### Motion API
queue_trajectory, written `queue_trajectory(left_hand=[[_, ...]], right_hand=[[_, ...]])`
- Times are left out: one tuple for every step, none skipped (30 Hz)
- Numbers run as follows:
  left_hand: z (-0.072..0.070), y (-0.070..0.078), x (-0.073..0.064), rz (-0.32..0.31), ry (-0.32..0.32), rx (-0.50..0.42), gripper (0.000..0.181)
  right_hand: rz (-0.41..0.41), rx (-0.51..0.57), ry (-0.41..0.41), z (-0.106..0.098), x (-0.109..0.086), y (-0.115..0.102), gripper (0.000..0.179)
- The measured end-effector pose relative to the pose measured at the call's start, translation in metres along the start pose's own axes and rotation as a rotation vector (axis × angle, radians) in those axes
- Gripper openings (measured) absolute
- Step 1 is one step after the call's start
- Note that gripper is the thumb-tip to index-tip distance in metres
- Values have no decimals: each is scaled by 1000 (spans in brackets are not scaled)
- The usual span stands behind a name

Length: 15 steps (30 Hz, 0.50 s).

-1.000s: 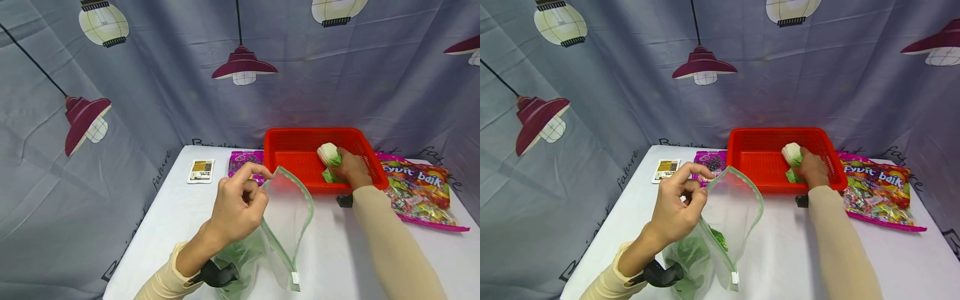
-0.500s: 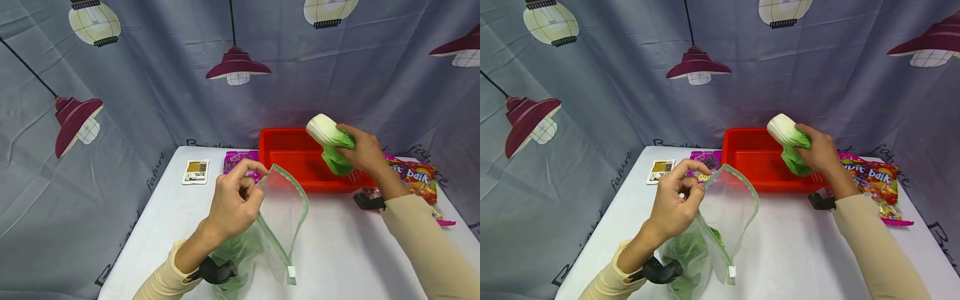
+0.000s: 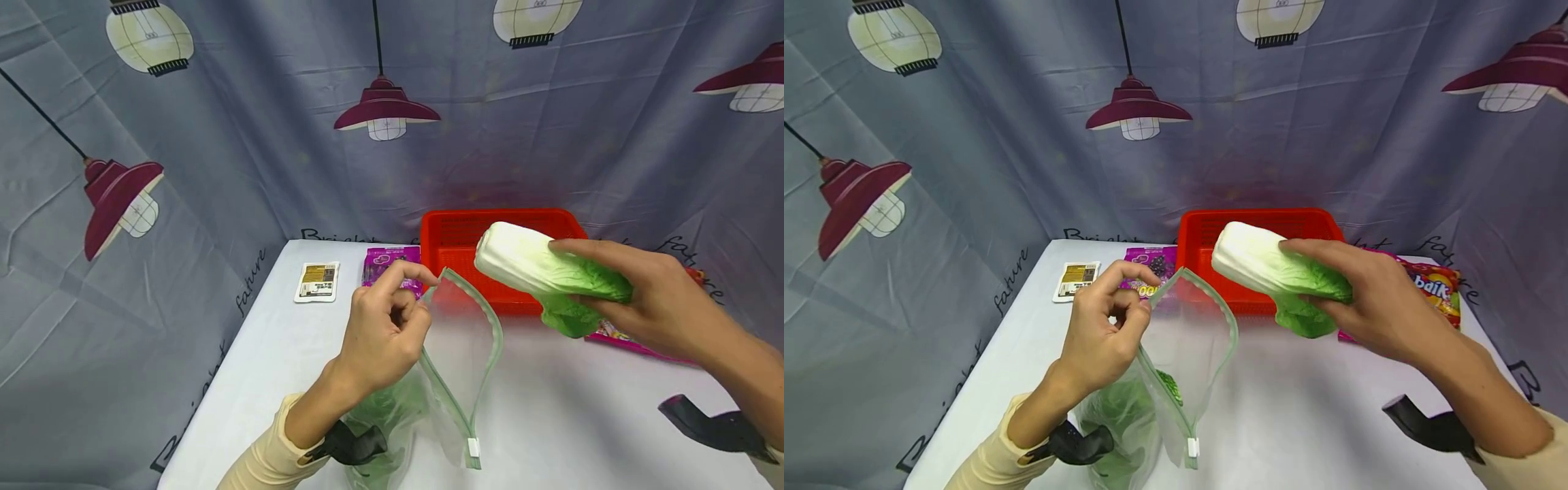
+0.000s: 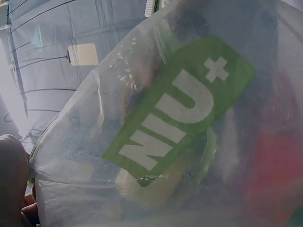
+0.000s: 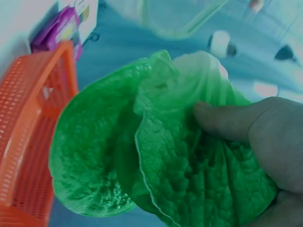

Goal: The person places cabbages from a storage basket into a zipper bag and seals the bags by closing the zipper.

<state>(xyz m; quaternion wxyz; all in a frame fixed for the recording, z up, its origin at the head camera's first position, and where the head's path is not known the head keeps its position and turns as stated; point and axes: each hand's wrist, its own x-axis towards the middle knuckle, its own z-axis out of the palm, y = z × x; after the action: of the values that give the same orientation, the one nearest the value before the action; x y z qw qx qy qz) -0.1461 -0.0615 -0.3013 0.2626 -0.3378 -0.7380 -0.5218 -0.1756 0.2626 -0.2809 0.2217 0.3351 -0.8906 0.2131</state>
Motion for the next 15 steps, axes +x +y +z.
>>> queue_trajectory(left_hand=[[0, 0, 0, 2, 0, -4, 31], [0, 0, 0, 4, 1, -8, 31], [1, 0, 0, 6, 1, -11, 31], [1, 0, 1, 6, 2, -10, 31], [1, 0, 1, 6, 3, -11, 30], [2, 0, 1, 7, 2, -10, 30], [2, 0, 0, 7, 2, -12, 30], [2, 1, 0, 7, 2, -12, 30], [3, 2, 0, 8, 2, -11, 30], [3, 3, 0, 9, 1, -13, 29], [3, 4, -1, 11, -1, -15, 29], [3, 5, -1, 15, -3, -19, 29], [3, 6, -2, 20, -5, -20, 28], [3, 7, -2, 25, -7, -22, 29], [4, 9, -3, 31, -11, -26, 29]], right_hand=[[-25, 5, -17, -4, -1, -6, 87], [-51, 7, -30, -8, -2, -11, 80], [-74, 3, -43, -11, -2, -17, 74], [-98, -6, -57, -13, -2, -22, 69], [-121, -20, -68, -15, -2, -27, 65], [-145, -39, -81, -17, -1, -32, 65], [-166, -62, -93, -18, 0, -37, 64], [-183, -89, -103, -18, 0, -41, 62], [-203, -109, -118, -18, 2, -45, 64], [-217, -120, -141, -18, 3, -49, 70], [-229, -126, -164, -17, 5, -52, 78], [-240, -128, -188, -16, 6, -55, 86], [-246, -126, -212, -14, 8, -59, 92], [-252, -124, -234, -12, 10, -62, 89], [-258, -119, -255, -10, 11, -65, 85]])
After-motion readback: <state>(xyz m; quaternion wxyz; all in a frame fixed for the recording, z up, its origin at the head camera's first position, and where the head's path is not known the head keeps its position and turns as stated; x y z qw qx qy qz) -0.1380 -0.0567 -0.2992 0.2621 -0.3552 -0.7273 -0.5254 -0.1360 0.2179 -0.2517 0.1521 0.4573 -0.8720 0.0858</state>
